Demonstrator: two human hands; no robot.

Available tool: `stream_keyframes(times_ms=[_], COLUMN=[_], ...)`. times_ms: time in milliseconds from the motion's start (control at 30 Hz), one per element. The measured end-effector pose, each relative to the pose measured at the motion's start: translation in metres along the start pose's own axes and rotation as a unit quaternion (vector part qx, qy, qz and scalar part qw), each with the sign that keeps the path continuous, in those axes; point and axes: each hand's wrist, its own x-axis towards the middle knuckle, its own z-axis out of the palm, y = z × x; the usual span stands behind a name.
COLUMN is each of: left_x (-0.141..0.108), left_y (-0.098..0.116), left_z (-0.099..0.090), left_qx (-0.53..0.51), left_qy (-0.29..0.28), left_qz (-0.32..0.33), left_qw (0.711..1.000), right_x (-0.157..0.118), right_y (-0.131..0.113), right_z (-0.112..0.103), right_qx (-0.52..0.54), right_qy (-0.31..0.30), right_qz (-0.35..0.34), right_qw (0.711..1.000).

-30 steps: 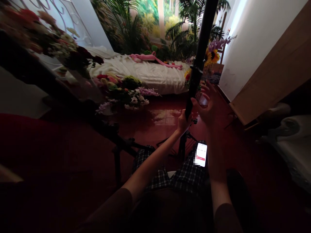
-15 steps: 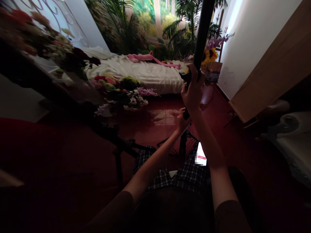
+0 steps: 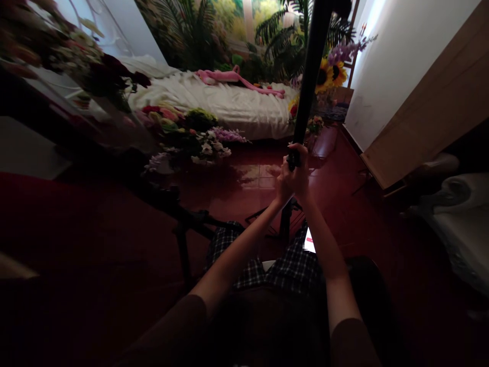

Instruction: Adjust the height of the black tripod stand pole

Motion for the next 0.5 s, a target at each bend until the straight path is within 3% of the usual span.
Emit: stream_keyframes(times_ms=[267, 400, 500], left_x=[-0.004, -0.005, -0.006], left_y=[0.0, 0.002, 0.003], left_z=[-0.001, -0.003, -0.002], left_qx=[-0.002, -0.036, -0.032], left_qy=[0.017, 0.009, 0.025], left_qz=[-0.002, 0.0, -0.009], left_qw=[1.0, 0.999, 0.999], right_x=[-0.003, -0.037, -0.073], right_y=[-0.02, -0.012, 0.005], right_z=[-0.019, -0.044, -0.061], right_qx=[0.02, 0.037, 0.024], right_qy=[-0.034, -0.044, -0.005], right_qz=[-0.016, 0.023, 0.099], right_qw=[0.999, 0.998, 0.995])
